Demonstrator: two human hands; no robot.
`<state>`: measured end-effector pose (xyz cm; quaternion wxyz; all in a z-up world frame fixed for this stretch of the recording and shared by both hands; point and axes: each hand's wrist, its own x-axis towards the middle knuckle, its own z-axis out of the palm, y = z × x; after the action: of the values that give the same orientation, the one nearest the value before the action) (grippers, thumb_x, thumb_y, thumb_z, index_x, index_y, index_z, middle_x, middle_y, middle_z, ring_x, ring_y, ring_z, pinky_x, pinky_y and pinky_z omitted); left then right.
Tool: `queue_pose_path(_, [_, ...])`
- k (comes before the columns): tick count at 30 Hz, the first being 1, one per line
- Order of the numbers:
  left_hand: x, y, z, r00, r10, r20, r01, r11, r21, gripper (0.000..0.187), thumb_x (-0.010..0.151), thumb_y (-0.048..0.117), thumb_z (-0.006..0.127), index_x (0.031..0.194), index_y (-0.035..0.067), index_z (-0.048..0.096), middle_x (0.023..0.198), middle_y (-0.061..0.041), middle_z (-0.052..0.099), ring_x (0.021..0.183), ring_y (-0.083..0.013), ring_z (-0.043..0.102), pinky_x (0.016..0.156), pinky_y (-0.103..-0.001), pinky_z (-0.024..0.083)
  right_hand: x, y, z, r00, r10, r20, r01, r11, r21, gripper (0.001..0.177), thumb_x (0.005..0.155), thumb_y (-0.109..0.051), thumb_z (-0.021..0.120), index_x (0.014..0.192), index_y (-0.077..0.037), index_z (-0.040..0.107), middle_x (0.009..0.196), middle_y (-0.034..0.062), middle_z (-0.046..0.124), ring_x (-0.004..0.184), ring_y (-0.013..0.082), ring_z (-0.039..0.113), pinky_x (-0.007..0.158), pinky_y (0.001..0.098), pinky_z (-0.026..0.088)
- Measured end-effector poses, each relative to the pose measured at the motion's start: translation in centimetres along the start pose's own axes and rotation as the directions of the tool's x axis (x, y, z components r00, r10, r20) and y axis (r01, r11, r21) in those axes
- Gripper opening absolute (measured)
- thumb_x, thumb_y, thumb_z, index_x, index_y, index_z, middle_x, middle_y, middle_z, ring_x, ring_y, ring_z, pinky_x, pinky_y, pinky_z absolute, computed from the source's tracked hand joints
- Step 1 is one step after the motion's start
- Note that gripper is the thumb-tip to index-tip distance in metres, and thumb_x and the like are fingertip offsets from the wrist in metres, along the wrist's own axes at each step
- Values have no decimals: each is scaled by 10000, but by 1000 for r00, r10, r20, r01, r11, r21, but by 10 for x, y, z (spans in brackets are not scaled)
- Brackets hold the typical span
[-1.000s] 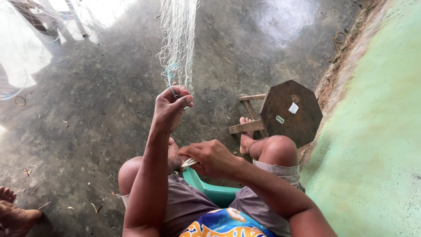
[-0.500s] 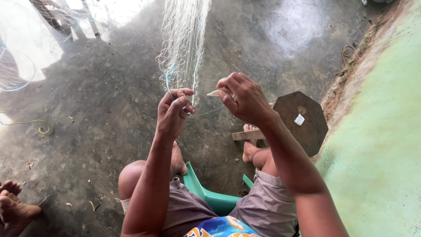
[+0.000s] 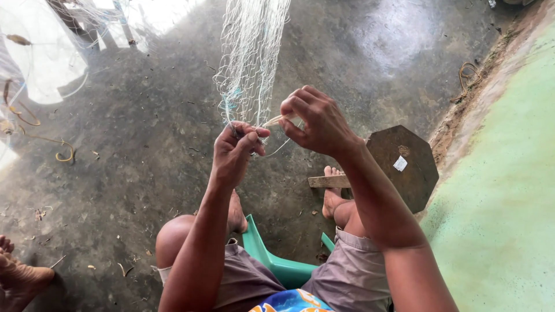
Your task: Repairing a fishing net by tying knots with a netting needle
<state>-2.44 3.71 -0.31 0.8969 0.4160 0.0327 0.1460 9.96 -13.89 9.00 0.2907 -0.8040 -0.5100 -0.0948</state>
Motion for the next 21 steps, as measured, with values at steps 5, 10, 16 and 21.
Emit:
queue_pose_path(5, [-1, -4, -1, 999, -35, 20, 35, 999, -16, 163, 1001, 79, 707, 1036, 6, 565, 1008, -275, 759, 644, -221, 732, 606, -250, 506, 0, -1, -4, 999, 15, 32, -17, 997, 72, 121, 871, -144, 782, 934, -122, 681, 875, 80, 661, 848, 325, 672, 749, 443, 560])
queue_pose_path(10, [0, -21, -11, 996, -81, 22, 83, 992, -99, 162, 1005, 47, 699, 1050, -27, 562, 993, -266, 744, 647, -245, 730, 606, -298, 584, -4, 3, 1, 998, 13, 68, -27, 976, 214, 131, 852, -143, 781, 902, -126, 661, 856, 89, 661, 825, 346, 671, 738, 450, 559])
queue_pose_path(16, [0, -30, -9, 996, -89, 11, 89, 989, -117, 181, 985, 13, 719, 1037, -81, 575, 947, -279, 711, 628, -286, 734, 583, -383, 635, -1, -6, 10, 997, -13, 70, -10, 947, 322, 126, 839, -133, 788, 906, -138, 681, 923, 95, 681, 877, 349, 688, 773, 458, 565])
queue_pose_path(21, [0, 8, 26, 992, -107, -65, 100, 990, -104, 156, 958, 18, 746, 1006, -68, 625, 816, -133, 635, 600, -136, 648, 538, -242, 516, -1, -33, 25, 984, -87, -157, 137, 928, 347, 249, 908, -250, 846, 1090, -123, 733, 998, 90, 567, 848, 283, 673, 777, 429, 580])
